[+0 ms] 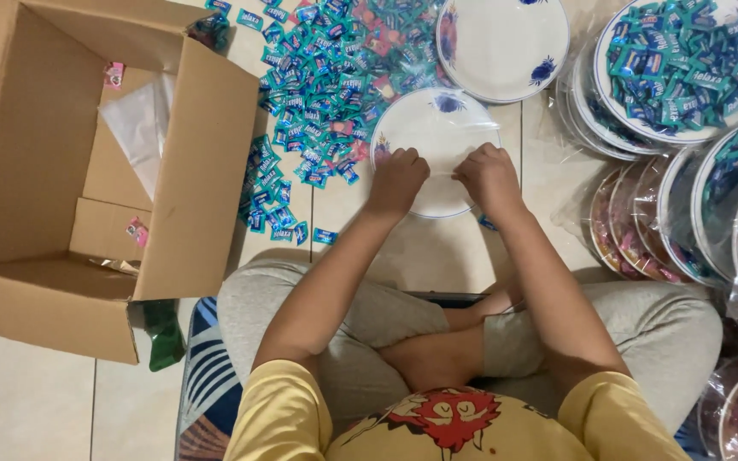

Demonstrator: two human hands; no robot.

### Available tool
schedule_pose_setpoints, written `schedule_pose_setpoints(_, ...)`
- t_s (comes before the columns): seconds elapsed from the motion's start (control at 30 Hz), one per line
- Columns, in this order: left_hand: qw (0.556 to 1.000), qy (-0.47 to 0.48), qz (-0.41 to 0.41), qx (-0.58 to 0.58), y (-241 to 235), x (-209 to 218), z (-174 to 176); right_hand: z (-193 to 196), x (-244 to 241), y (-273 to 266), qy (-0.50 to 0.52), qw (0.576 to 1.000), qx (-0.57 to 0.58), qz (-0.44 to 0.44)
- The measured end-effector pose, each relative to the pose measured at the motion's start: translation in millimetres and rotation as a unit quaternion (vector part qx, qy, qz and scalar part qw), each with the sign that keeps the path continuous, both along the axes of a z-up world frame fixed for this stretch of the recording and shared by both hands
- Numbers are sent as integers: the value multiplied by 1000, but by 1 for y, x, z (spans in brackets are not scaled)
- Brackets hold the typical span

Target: The person sits on the floor and sorts small blue and pink candies from a pile on the tiled floor into a white bowl. They then place the bowl into a clear plastic bag and continue to fill it with candies from the surrounding pile.

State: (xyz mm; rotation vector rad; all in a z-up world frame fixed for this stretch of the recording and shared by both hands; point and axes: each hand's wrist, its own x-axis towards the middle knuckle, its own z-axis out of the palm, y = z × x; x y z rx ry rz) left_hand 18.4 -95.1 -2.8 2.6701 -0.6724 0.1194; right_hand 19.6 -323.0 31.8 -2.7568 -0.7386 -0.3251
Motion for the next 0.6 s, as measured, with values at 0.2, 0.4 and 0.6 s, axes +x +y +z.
schedule_pose_setpoints(0.2,992,124,5,34,-5,-9,59,69,-26,36,252,966,50,-24)
schedule_pose_setpoints(0.4,950,250,99,-156,28,-10,88,40,-17,29,247,967,39,-54)
schedule_pose_setpoints(0.6,992,-50,108,31,23,-10,91,61,-16,29,159,983,14,-95)
